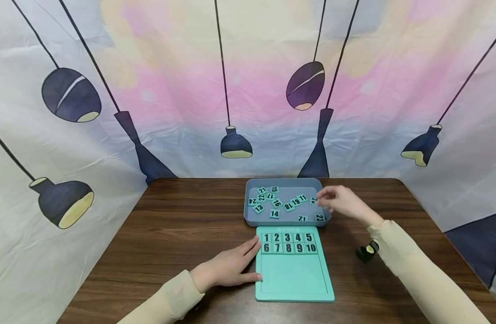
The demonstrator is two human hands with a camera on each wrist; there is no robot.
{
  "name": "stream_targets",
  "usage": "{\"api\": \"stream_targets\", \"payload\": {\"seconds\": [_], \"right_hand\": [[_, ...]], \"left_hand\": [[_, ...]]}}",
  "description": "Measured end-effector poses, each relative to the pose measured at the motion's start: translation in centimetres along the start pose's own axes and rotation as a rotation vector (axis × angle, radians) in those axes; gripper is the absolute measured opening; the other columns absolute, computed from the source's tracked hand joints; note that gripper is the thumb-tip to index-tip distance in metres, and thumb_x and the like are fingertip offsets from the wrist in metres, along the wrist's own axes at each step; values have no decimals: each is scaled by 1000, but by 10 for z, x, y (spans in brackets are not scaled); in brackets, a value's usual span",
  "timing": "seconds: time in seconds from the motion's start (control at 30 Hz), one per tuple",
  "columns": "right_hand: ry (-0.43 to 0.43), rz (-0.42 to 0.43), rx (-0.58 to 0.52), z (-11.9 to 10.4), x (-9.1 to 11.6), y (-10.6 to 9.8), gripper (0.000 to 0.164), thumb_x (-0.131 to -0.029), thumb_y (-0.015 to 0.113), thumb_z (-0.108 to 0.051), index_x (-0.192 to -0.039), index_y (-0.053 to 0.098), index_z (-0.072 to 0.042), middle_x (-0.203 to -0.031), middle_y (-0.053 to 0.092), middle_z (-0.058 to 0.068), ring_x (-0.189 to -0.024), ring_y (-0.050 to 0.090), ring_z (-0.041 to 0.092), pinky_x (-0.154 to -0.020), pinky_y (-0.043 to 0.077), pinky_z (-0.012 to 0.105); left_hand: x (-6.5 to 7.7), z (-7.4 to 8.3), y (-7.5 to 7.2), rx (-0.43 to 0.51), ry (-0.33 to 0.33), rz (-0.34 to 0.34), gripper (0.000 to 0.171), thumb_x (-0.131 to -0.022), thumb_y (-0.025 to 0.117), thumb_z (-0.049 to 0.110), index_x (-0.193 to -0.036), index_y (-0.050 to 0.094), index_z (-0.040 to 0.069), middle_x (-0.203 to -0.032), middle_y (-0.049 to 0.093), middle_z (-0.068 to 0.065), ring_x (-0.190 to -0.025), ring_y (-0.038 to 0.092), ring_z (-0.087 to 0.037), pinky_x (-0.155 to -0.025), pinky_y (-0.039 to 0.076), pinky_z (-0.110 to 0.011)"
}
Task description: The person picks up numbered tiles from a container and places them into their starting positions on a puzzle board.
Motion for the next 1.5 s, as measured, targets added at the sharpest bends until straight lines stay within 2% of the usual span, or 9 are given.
{"api": "stream_targets", "payload": {"seconds": [0.13, 0.3, 0.47, 0.6, 0.77, 0.87, 1.0, 1.27, 1.5], "right_hand": [[12, 58, 11, -10, -23, -16, 34, -101, 64, -26, -123, 67, 0, -107, 71, 16, -88, 68, 31, -76, 56, 38], [28, 90, 18, -18, -51, -25, 39, -102, 62, -26, -128, 64, 2, -117, 69, 21, -94, 69, 30, -83, 55, 44], [61, 95, -9, -17, -75, -22, 43, -102, 62, -24, -132, 61, 6, -121, 66, 25, -99, 67, 31, -88, 54, 45], [91, 78, -9, -13, -88, -13, 44, -102, 62, -20, -135, 58, 9, -126, 63, 28, -108, 64, 40, -93, 52, 50], [132, 22, 69, -8, -94, 2, 46, -102, 60, -19, -137, 56, 10, -128, 61, 29, -112, 60, 44, -94, 50, 52], [135, -16, 147, -4, -95, 11, 45, -100, 59, -17, -135, 58, 11, -125, 62, 28, -103, 64, 39, -86, 53, 47], [158, -61, 187, 5, -99, 21, 43, -99, 60, -16, -133, 59, 12, -127, 61, 29, -93, 66, 33, -82, 54, 43], [208, -122, 177, 23, -109, 35, 47, -97, 67, -16, -133, 59, 12, -136, 55, 30, -95, 68, 32, -80, 56, 42], [189, -125, 174, 25, -114, 39, 41, -94, 70, -14, -127, 64, 11, -134, 58, 29, -102, 67, 36, -83, 57, 43]], "left_hand": [[0, -1, 1, 1, 1, 4, 87, -100, 44, 65, -162, 20, 9, -168, 14, -9, -149, 30, -23, -109, 42, -39], [0, -2, 2, 9, -6, -3, 87, -100, 44, 66, -162, 19, 10, -168, 13, -8, -149, 30, -23, -108, 43, -40], [1, -1, 2, 6, -11, -3, 88, -99, 44, 66, -162, 19, 10, -168, 13, -8, -148, 31, -23, -108, 43, -39], [1, 0, 1, -2, -16, 2, 88, -99, 45, 66, -162, 20, 10, -168, 14, -8, -148, 31, -22, -108, 43, -39], [1, 0, 2, 2, -22, -6, 88, -99, 44, 67, -162, 19, 11, -169, 13, -7, -149, 30, -22, -108, 43, -39], [1, 0, 3, -1, -16, -3, 89, -99, 43, 67, -162, 20, 11, -169, 13, -7, -149, 30, -22, -108, 42, -39], [1, -1, 3, -7, -12, -1, 88, -99, 44, 66, -162, 20, 10, -168, 13, -8, -149, 30, -22, -108, 42, -38], [0, 2, 2, -25, -2, 7, 88, -99, 45, 66, -162, 21, 9, -168, 15, -10, -148, 31, -22, -107, 44, -38], [1, 1, 2, -21, -9, 6, 88, -99, 45, 66, -162, 20, 9, -168, 15, -9, -148, 31, -22, -107, 44, -38]]}}
Point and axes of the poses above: each hand's wrist, its own x-axis away from the middle knuckle, its own y-axis out of the palm, z = x × y, the point moved 1 cm from there along -x, towards the middle knuckle
